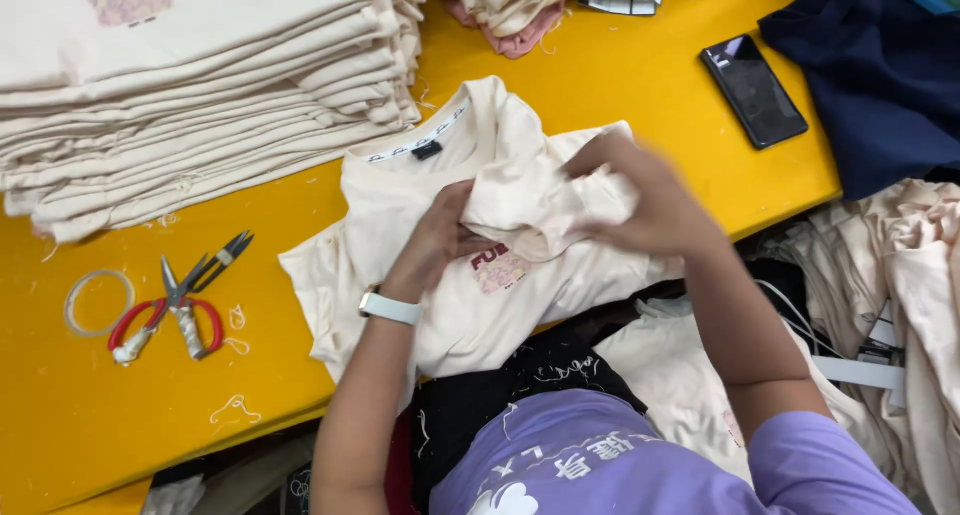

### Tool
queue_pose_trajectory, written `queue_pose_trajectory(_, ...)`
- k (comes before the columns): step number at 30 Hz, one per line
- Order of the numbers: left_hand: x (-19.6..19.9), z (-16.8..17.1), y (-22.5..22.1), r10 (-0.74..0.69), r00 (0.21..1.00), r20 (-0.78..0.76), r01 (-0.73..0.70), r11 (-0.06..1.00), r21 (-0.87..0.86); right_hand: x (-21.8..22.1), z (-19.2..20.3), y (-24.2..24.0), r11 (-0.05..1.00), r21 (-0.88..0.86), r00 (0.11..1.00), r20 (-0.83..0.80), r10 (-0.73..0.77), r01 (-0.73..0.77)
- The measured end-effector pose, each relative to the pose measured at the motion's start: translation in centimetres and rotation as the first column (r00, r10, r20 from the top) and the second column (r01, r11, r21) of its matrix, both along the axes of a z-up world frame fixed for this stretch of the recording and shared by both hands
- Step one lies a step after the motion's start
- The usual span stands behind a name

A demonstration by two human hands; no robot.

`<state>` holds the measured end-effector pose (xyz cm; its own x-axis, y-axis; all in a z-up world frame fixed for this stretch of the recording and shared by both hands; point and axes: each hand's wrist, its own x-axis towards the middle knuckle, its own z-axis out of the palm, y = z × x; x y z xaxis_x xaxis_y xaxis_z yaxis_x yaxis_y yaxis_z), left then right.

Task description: Trimming loose threads from t-shirts using scissors and folding them on a work table

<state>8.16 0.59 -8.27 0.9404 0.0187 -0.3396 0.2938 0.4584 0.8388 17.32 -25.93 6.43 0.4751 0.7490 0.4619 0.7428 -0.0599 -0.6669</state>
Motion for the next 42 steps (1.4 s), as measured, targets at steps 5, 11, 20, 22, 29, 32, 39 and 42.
queue_pose_trajectory(5, 5.7, 0.5, -5.2, -0.008, 0.893, 0.451, 0.057, 0.994, -0.095, 5.5, -10.7, 0.2, 0.949, -0.226, 0.967, 0.178, -0.18, 0.218)
queue_pose_trajectory(11, 9.9, -1.1, -10.4, -0.201, 0.897, 0.393, -0.188, 0.631, 0.752, 20.0, -19.4, -7.7, 0.705, 0.055, 0.58, -0.617, -0.533, 0.707)
queue_pose_trajectory(20, 6.1, -0.4, -11.2, -0.427, 0.904, -0.018, -0.058, -0.164, 0.985, 20.8, -19.8, -9.2, 0.723, 0.154, 0.728, -0.307, -0.613, 0.673)
queue_pose_trajectory(22, 5.4, 0.1, -10.1, -0.424, 0.905, -0.028, -0.046, -0.163, 0.986, 17.7, -16.2, -7.6, 0.731, 0.202, 0.75, -0.317, -0.581, 0.651)
queue_pose_trajectory(29, -0.3, 4.6, -1.8, 0.199, 0.977, -0.076, -0.197, 0.98, 0.035, 4.3, 0.2, -3.9, 0.94, 0.322, 0.815, -0.51, 0.275, -0.116)
queue_pose_trajectory(32, -1.9, 0.6, 0.6, 0.2, 0.979, -0.041, -0.179, 0.937, 0.299, 4.5, -3.4, -1.3, 0.971, 0.233, 0.874, -0.483, 0.063, 0.059)
queue_pose_trajectory(39, -5.5, 4.9, -0.7, 0.106, 0.994, 0.01, -0.067, 0.555, 0.829, 0.4, -14.2, 2.6, 0.765, -0.544, 0.932, 0.3, -0.205, 0.344)
queue_pose_trajectory(42, -6.9, 4.7, 0.1, 0.134, 0.991, -0.023, -0.051, 0.518, 0.854, 0.0, -13.4, 2.6, 0.76, -0.548, 0.932, 0.278, -0.231, 0.351)
